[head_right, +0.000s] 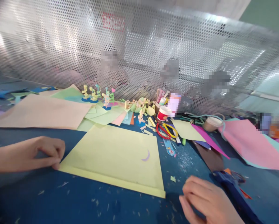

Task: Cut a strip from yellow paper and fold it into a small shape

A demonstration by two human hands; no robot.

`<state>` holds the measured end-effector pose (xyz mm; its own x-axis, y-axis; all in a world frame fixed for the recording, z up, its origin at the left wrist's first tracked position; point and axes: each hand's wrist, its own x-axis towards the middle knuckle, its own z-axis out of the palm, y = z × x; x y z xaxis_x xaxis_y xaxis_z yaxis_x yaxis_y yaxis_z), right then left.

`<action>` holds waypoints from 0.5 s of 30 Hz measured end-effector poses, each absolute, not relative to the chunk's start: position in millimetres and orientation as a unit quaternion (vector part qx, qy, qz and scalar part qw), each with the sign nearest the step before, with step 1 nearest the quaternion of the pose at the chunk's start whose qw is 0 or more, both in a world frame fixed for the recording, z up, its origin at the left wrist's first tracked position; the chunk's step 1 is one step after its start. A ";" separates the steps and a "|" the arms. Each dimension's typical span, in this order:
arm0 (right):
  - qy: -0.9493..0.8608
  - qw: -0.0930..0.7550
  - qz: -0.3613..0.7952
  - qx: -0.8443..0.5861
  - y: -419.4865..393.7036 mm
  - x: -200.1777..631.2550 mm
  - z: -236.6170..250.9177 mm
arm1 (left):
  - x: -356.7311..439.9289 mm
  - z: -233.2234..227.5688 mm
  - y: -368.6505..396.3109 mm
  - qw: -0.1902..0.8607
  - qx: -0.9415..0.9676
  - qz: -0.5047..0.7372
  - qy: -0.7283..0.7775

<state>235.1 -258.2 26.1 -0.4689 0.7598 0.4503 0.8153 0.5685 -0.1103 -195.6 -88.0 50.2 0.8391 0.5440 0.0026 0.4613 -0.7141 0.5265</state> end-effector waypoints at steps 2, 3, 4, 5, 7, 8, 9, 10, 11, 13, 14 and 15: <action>-0.825 0.233 -0.018 -0.514 -249.4 223.3 34.5 | -185.6 59.6 -79.5 0.294 0.906 0.088 0.293; -0.809 0.225 -0.006 -0.543 -243.1 212.7 38.5 | -178.6 66.0 -74.3 0.310 0.896 0.086 0.306; -0.799 0.205 0.011 -0.565 -236.2 199.2 41.9 | -170.4 72.9 -68.5 0.327 0.882 0.092 0.327; -0.796 0.181 0.040 -0.576 -229.1 183.7 44.8 | -161.2 79.9 -62.6 0.344 0.871 0.094 0.339; -0.817 0.151 0.100 -0.547 -216.7 150.3 48.4 | -141.1 91.1 -50.9 0.355 0.864 0.100 0.343; -0.829 0.139 0.118 -0.529 -211.8 134.4 49.3 | -131.2 94.4 -45.6 0.362 0.865 0.105 0.331; -0.838 0.129 0.126 -0.515 -207.9 120.3 49.5 | -122.1 95.8 -40.8 0.374 0.864 0.112 0.317; -0.845 0.122 0.124 -0.506 -204.9 108.6 49.0 | -114.2 95.5 -36.5 0.390 0.861 0.116 0.305; -0.851 0.114 0.121 -0.499 -202.6 99.6 47.9 | -107.8 93.7 -32.6 0.402 0.859 0.117 0.294; -0.856 0.105 0.126 -0.490 -199.2 89.1 43.8 | -100.0 87.4 -26.3 0.413 0.863 0.101 0.274; -0.856 0.107 0.137 -0.488 -198.0 87.0 41.1 | -98.6 83.8 -23.5 0.419 0.863 0.096 0.266; -0.853 0.109 0.149 -0.487 -196.9 86.2 38.6 | -98.5 80.6 -21.0 0.423 0.862 0.092 0.264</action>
